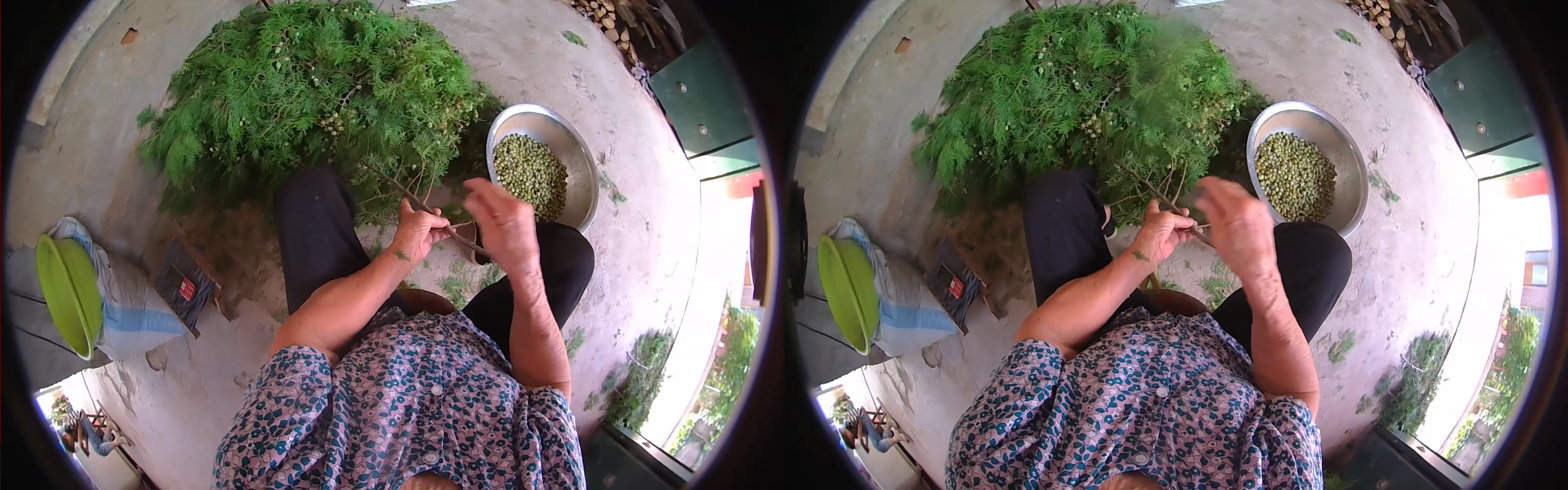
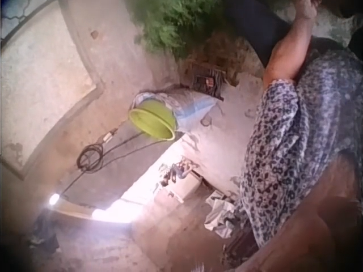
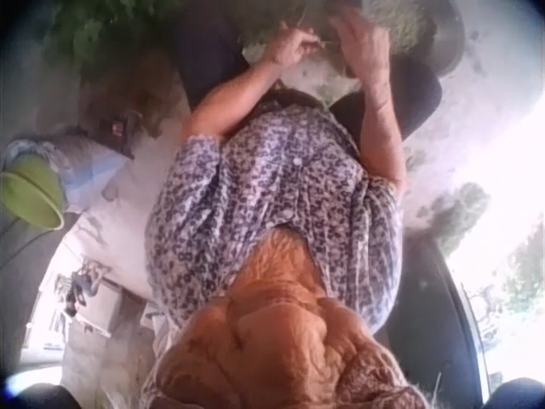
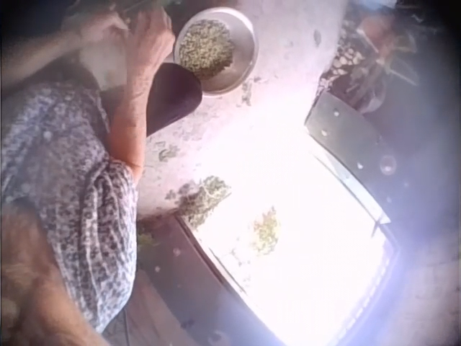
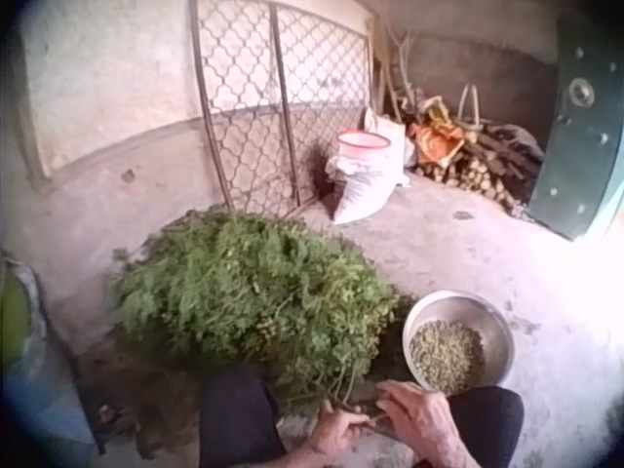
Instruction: The person plucks small green cypress berries from branches by hand and drops them into a large metal basin.
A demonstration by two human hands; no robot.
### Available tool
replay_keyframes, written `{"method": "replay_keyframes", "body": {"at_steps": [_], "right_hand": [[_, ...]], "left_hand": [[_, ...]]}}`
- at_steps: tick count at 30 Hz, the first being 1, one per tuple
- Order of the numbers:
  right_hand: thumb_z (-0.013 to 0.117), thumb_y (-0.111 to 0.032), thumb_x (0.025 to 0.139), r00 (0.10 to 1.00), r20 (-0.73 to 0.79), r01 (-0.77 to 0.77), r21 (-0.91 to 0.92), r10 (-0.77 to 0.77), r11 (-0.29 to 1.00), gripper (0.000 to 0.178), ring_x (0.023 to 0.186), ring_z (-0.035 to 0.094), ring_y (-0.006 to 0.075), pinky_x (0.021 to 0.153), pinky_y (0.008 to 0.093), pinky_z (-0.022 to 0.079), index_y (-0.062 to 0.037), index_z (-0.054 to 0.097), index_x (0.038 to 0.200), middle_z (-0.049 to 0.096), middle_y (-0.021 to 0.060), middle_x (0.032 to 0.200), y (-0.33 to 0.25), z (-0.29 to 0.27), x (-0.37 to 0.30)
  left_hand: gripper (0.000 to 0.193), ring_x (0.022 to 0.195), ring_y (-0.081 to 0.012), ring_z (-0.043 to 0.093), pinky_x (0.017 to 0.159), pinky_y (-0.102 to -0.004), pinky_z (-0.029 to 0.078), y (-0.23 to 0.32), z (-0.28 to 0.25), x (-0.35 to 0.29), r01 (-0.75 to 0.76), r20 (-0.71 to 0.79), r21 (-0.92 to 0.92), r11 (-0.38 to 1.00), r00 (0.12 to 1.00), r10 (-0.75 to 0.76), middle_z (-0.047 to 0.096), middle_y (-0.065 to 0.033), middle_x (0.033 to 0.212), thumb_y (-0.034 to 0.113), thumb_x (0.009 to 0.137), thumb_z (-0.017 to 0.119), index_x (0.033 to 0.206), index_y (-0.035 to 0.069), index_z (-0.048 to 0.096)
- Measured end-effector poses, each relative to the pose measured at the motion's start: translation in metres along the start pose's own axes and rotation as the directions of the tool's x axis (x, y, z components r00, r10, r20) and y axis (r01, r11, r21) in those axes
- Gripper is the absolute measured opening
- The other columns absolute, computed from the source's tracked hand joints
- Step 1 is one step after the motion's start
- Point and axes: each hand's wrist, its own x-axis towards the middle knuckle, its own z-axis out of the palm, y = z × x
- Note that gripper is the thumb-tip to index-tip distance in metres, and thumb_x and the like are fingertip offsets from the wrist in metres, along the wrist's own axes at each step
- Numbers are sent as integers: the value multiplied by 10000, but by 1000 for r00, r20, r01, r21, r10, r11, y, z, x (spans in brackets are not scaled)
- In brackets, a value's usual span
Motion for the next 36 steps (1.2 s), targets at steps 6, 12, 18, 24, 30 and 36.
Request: {"method": "replay_keyframes", "body": {"at_steps": [6,12,18,24,30,36], "right_hand": [[556,-251,853,675,28,-621,560,737,548,311,668,605,183,592,292,493,36,586,969,627,120,753,104,-9,-36],[469,-345,908,622,526,-498,837,580,-225,510,917,584,342,806,413,493,118,439,1120,566,241,1025,138,65,-39],[509,-167,898,745,297,-327,943,597,-61,230,757,599,225,718,361,514,15,525,1038,593,128,873,111,64,-9],[517,-13,852,847,148,-388,829,511,402,167,632,574,131,610,253,489,34,590,995,602,61,738,97,64,0],[554,7,799,907,120,-374,670,404,642,172,618,538,71,588,213,447,37,616,956,589,29,696,96,65,-4],[555,1,806,921,23,-317,624,388,714,131,630,501,64,602,211,430,28,607,923,566,3,705,86,61,-6]], "left_hand": [[385,802,-263,567,737,-459,513,13,2,-9,7,157,-138,990,987,15,508,-80,933,-134,751,510,1060,54,377],[309,827,-260,579,804,-465,507,14,1,-18,33,199,-144,989,980,-4,550,-83,942,-140,761,505,1006,33,433],[305,826,-224,565,749,-377,492,12,1,-22,10,116,73,997,993,-19,542,-66,946,-69,733,549,1004,42,463],[146,620,-83,397,547,-250,314,6,-8,-9,-269,-33,472,839,946,322,465,11,727,95,718,624,813,44,527],[204,736,-104,502,671,-227,421,20,-11,16,-533,-72,608,589,702,709,510,-15,823,107,765,650,922,-14,603],[224,723,-119,526,690,-250,452,38,-1,5,-506,-34,698,507,684,729,566,-43,842,76,773,637,988,16,617]]}}
